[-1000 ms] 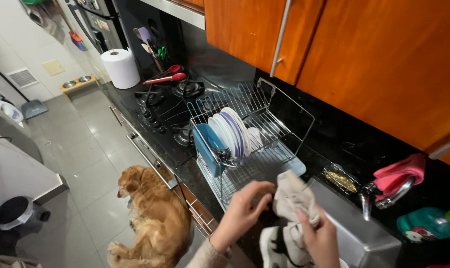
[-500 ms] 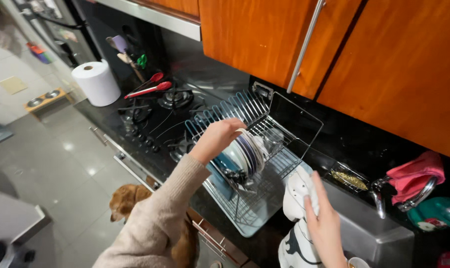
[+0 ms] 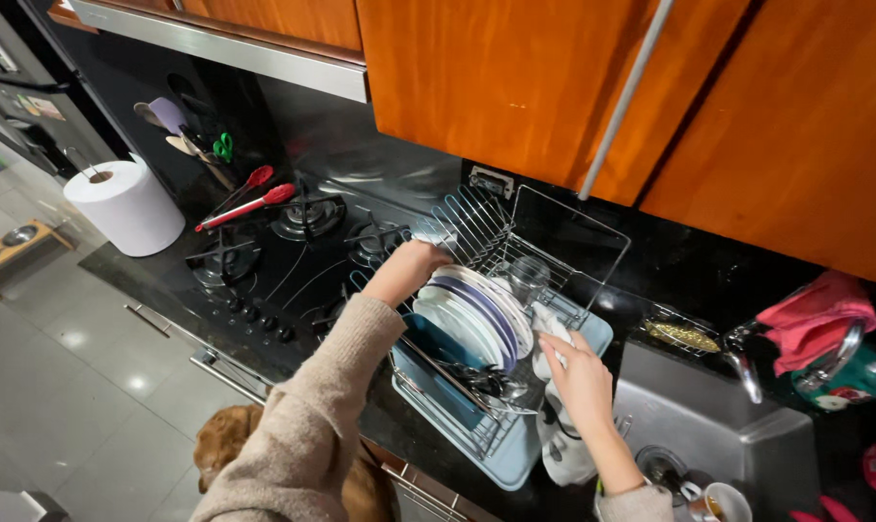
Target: The person dries a mug and several plates with a cloth, then places them into an overhead cabinet. A dog is visible lying on the kitchen floor nearby.
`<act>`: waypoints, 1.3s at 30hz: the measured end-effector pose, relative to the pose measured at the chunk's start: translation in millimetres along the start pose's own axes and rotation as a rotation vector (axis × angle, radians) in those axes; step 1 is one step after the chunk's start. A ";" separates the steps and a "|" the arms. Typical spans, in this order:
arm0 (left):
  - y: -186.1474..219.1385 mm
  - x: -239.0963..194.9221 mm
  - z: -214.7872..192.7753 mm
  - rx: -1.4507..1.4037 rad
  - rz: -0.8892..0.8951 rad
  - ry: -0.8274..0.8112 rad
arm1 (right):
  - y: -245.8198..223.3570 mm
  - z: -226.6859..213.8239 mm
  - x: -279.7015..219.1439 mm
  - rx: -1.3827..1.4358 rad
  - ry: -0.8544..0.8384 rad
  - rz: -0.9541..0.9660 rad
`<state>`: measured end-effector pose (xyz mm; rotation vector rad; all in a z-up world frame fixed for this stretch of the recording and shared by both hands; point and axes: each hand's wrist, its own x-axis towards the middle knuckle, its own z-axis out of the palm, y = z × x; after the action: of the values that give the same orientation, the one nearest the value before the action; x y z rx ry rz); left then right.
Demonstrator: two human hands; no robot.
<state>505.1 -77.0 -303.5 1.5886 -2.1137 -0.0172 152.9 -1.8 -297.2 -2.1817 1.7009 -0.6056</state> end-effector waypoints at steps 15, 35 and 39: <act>37.0 -7.9 -50.1 -0.184 0.201 0.004 | 12.0 42.1 12.1 -0.153 0.205 -0.319; 31.6 -16.2 -31.0 -0.221 0.115 0.034 | 34.5 78.7 11.6 -0.096 0.394 -0.344; 36.2 -18.7 -36.3 -0.267 0.123 0.027 | 29.6 74.7 6.7 -0.047 0.385 -0.309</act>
<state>490.4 -38.3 -267.8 1.2958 -2.0857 -0.2255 167.2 -16.7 -375.1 -2.5097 1.5640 -1.1399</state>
